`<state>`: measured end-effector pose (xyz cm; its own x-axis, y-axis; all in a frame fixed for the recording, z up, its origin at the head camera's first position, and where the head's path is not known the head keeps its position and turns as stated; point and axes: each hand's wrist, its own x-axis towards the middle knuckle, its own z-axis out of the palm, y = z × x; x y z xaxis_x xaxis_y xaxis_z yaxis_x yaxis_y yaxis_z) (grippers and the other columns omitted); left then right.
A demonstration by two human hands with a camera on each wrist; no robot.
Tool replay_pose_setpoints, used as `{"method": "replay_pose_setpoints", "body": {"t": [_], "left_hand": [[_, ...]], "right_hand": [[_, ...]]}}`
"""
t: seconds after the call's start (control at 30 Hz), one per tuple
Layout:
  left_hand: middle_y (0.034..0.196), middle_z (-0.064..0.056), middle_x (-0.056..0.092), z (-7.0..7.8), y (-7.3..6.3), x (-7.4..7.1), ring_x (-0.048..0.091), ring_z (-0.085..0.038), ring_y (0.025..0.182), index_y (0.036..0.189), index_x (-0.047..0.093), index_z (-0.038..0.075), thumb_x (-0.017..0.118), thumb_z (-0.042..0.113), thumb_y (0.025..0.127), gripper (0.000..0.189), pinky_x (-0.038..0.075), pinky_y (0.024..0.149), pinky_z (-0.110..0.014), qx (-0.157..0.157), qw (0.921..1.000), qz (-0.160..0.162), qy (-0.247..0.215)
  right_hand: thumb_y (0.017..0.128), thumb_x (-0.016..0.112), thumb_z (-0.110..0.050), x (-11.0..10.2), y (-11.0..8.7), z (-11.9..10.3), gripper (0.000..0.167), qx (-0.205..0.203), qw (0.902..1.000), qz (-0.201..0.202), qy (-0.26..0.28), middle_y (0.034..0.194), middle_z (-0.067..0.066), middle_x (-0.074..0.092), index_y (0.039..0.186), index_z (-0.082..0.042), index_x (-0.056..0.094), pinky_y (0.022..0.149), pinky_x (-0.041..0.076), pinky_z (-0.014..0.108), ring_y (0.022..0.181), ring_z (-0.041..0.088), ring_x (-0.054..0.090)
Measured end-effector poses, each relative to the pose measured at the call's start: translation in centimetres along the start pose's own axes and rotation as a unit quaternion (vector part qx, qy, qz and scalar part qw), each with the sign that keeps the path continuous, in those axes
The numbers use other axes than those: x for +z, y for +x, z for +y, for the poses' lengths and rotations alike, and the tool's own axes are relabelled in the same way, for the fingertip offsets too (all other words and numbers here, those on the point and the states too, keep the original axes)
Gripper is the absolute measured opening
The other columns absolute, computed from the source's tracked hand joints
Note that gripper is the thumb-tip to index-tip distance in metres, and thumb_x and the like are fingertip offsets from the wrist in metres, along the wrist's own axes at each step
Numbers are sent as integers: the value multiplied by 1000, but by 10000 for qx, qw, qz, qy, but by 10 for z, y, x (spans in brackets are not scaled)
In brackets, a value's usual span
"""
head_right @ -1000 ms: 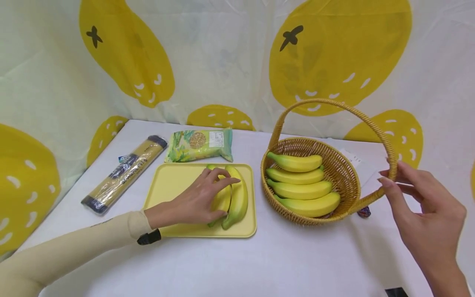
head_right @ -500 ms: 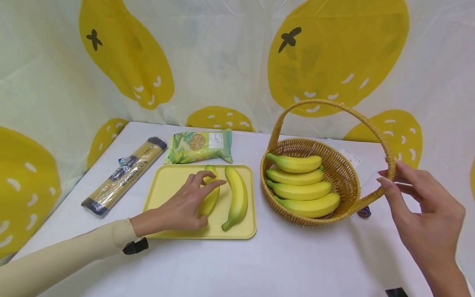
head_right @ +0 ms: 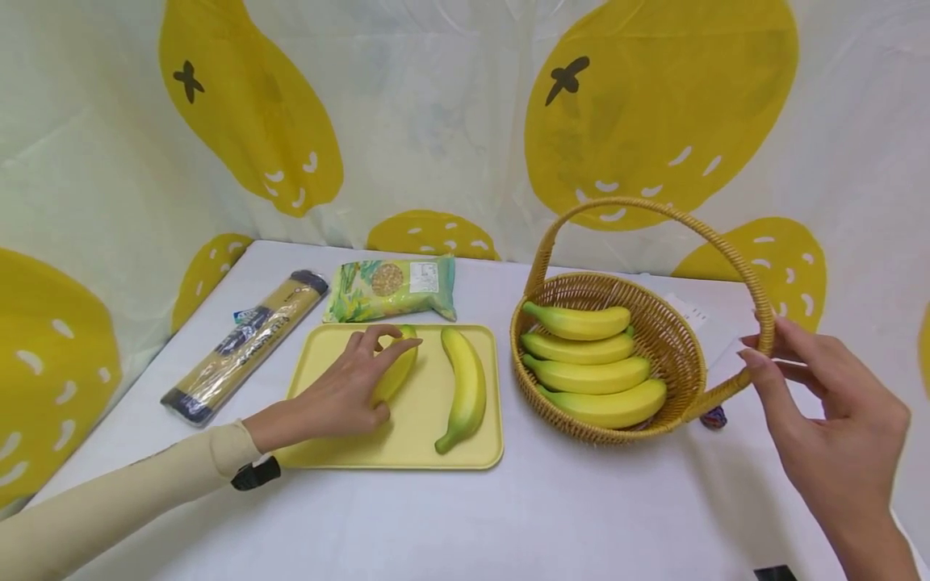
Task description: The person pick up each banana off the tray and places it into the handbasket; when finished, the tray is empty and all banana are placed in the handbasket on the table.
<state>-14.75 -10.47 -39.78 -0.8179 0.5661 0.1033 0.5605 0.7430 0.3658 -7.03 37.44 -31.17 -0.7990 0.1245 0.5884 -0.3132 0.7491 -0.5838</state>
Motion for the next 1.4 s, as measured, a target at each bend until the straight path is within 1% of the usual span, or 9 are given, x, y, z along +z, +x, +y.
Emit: {"method": "replay_pose_setpoints", "body": {"t": [0.17,0.33,0.43,0.57,0.73,0.87,1.1,1.23,1.4], "left_hand": [[155,-19,32,-8,-4,-1,46,-39,118,160,43,14,70,-2,71,94,48,84,-44,-201,9997,-35,-112],[154,-20,34,-15,-5,-5,50,-37,114,161,41,15,68,-3,74,93,48,74,-39,-480,9984,-155,-237],[152,-20,35,-17,-4,-6,52,-36,109,161,42,13,68,-4,73,93,48,69,-37,-495,9983,-153,-276],[150,-21,37,-19,-2,-7,54,-35,107,159,45,10,67,-5,74,89,47,66,-36,-377,9989,-83,-250],[149,-21,37,-21,0,-4,54,-35,109,155,50,7,66,-8,74,83,48,76,-39,-199,9993,-25,-311],[147,-22,38,-21,0,-3,54,-36,107,152,52,5,66,-10,73,81,47,86,-43,-68,9993,43,-358],[144,-23,40,-21,0,0,54,-36,105,150,54,5,65,-11,73,79,46,90,-45,77,9991,174,-383],[144,-23,40,-21,1,0,53,-36,108,149,55,5,65,-11,73,78,45,93,-46,166,9986,285,-410],[144,-23,40,-19,4,-2,50,-37,117,150,55,6,63,-11,73,79,44,98,-48,326,9974,463,-452]], "right_hand": [[98,62,15,0,1,1,49,-103,9999,1,65,117,-26,61,144,-2,64,98,39,9,113,0,54],[98,63,15,1,2,1,49,-80,10000,-21,15,117,-27,60,144,-2,64,98,39,8,114,0,53],[98,63,15,0,1,1,49,-43,10000,-16,-2,116,-27,60,144,-2,64,98,39,8,115,0,53],[99,63,14,0,1,1,48,-68,10000,-7,45,116,-26,61,144,-2,64,98,39,8,114,0,53],[99,63,13,1,2,1,46,-247,9994,-1,244,116,-24,63,143,-1,65,97,39,8,113,1,54],[99,63,13,1,3,1,45,-239,9994,-1,260,116,-23,63,142,-1,66,97,40,8,113,1,55],[99,63,13,1,3,1,45,-233,9994,1,261,116,-23,63,142,-1,66,96,40,8,112,1,55],[98,63,15,1,2,1,47,-207,9996,-13,181,116,-24,62,143,0,65,96,39,8,113,1,55],[98,62,16,1,1,1,50,-81,10000,-52,-15,116,-27,59,145,-2,63,98,38,8,114,-2,53]]}}
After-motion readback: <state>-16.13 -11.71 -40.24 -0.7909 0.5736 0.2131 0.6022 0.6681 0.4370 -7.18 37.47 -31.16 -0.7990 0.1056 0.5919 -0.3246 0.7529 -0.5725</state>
